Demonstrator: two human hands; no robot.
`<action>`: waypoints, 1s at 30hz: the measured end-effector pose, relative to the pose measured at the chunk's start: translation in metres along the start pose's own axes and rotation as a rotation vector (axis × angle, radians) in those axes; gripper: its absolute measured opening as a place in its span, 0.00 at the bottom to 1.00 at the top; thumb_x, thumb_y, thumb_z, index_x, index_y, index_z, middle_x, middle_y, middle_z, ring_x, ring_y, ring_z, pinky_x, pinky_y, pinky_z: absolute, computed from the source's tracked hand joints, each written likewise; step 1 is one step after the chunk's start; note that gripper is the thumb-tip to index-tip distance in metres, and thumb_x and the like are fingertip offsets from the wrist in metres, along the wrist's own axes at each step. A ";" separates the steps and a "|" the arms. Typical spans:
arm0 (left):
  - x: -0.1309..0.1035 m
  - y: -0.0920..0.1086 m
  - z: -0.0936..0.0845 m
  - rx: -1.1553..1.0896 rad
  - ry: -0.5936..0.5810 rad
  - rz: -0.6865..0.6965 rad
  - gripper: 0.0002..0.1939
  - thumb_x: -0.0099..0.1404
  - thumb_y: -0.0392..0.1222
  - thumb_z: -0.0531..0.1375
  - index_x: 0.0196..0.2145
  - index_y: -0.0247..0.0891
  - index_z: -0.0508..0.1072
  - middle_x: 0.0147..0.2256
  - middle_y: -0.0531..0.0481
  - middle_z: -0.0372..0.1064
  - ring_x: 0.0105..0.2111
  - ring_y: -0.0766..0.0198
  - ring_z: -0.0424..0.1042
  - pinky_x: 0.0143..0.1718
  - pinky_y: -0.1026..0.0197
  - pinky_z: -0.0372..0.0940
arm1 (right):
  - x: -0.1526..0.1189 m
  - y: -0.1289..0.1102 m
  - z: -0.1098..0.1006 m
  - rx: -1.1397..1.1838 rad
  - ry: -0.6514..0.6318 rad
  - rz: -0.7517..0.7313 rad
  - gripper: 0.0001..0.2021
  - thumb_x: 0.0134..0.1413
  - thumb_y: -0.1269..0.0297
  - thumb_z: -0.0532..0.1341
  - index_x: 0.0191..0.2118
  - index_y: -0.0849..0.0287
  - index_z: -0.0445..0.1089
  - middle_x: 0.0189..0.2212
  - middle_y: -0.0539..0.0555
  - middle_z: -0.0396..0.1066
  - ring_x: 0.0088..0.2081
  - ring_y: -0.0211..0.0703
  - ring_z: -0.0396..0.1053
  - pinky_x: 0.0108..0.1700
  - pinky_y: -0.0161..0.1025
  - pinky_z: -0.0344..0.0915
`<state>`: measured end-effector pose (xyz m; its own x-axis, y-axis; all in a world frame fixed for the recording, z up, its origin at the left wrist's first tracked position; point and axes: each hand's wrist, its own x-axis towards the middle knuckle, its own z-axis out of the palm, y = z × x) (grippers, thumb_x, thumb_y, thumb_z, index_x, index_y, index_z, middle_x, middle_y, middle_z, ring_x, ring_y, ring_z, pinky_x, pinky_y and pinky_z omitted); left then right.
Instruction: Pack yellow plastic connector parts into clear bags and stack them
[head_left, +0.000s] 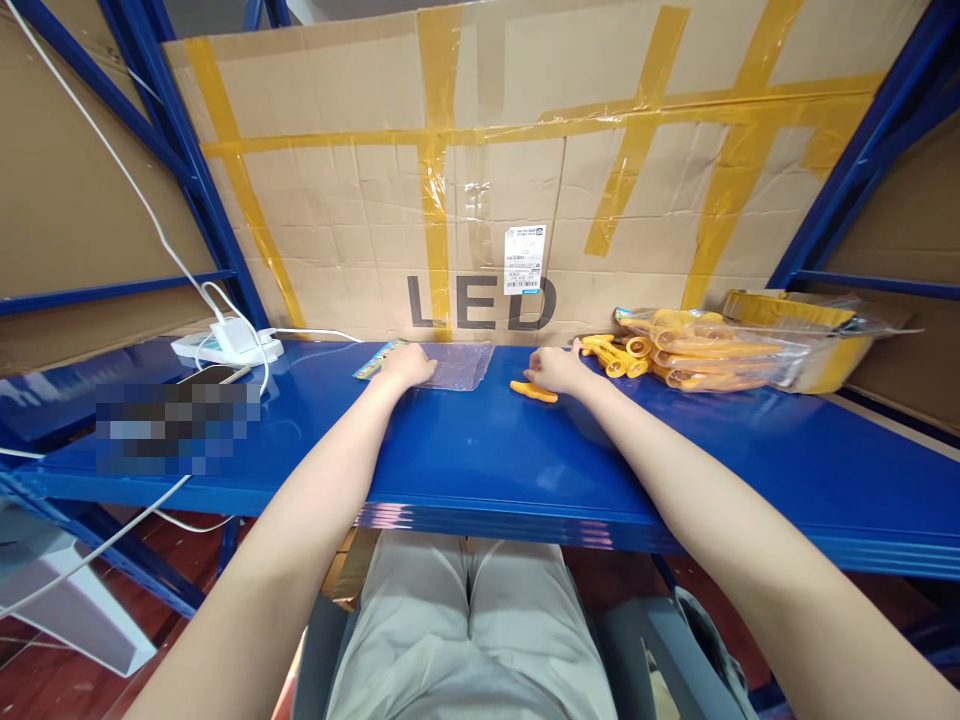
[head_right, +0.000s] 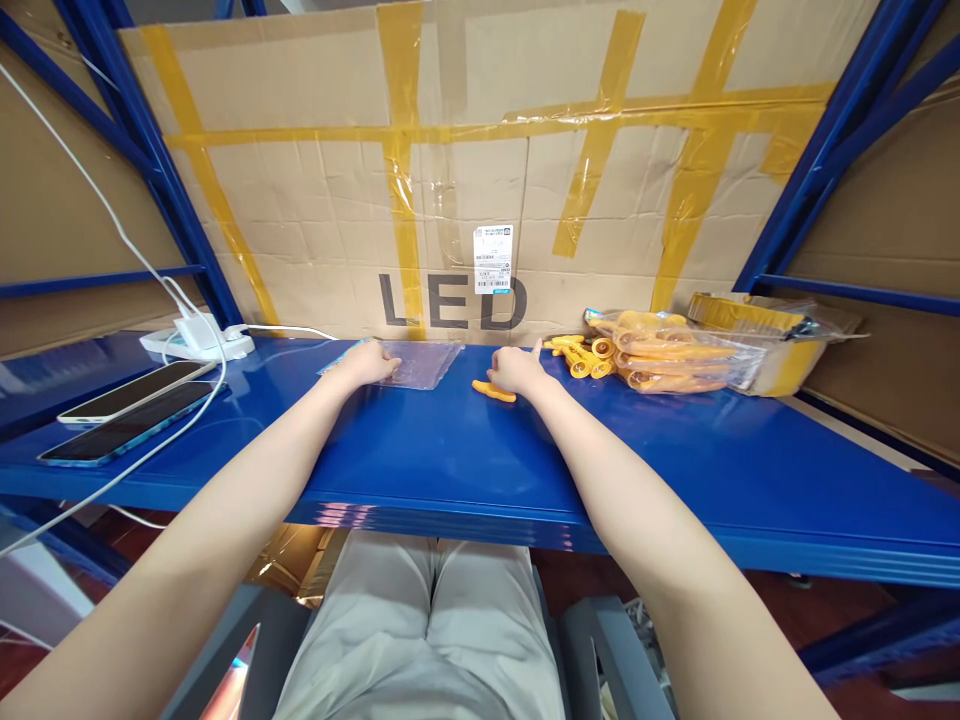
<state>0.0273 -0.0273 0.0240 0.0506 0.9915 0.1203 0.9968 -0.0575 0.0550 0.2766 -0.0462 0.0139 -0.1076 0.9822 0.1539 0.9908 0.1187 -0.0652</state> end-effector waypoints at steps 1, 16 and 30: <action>0.002 -0.001 0.001 -0.008 -0.002 0.003 0.21 0.67 0.49 0.50 0.35 0.37 0.80 0.39 0.43 0.79 0.43 0.54 0.77 0.45 0.60 0.67 | 0.000 0.000 0.000 0.003 -0.001 -0.001 0.09 0.60 0.63 0.56 0.38 0.58 0.73 0.42 0.58 0.76 0.49 0.53 0.71 0.64 0.64 0.42; -0.004 0.004 0.001 -0.023 0.030 -0.020 0.18 0.67 0.46 0.51 0.38 0.37 0.80 0.42 0.42 0.78 0.47 0.53 0.75 0.47 0.60 0.67 | 0.000 -0.003 0.001 0.134 -0.006 -0.047 0.08 0.50 0.77 0.57 0.33 0.57 0.70 0.42 0.51 0.76 0.50 0.48 0.70 0.64 0.69 0.36; -0.002 -0.001 0.007 0.029 -0.101 -0.090 0.29 0.67 0.56 0.49 0.59 0.39 0.69 0.60 0.39 0.64 0.59 0.45 0.64 0.57 0.45 0.60 | 0.003 0.004 0.005 0.109 0.063 -0.078 0.15 0.48 0.77 0.57 0.43 0.58 0.67 0.51 0.57 0.70 0.52 0.51 0.67 0.62 0.60 0.48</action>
<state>0.0269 -0.0280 0.0167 -0.0342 0.9993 0.0155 0.9989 0.0337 0.0321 0.2799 -0.0418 0.0093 -0.1752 0.9586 0.2245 0.9644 0.2130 -0.1567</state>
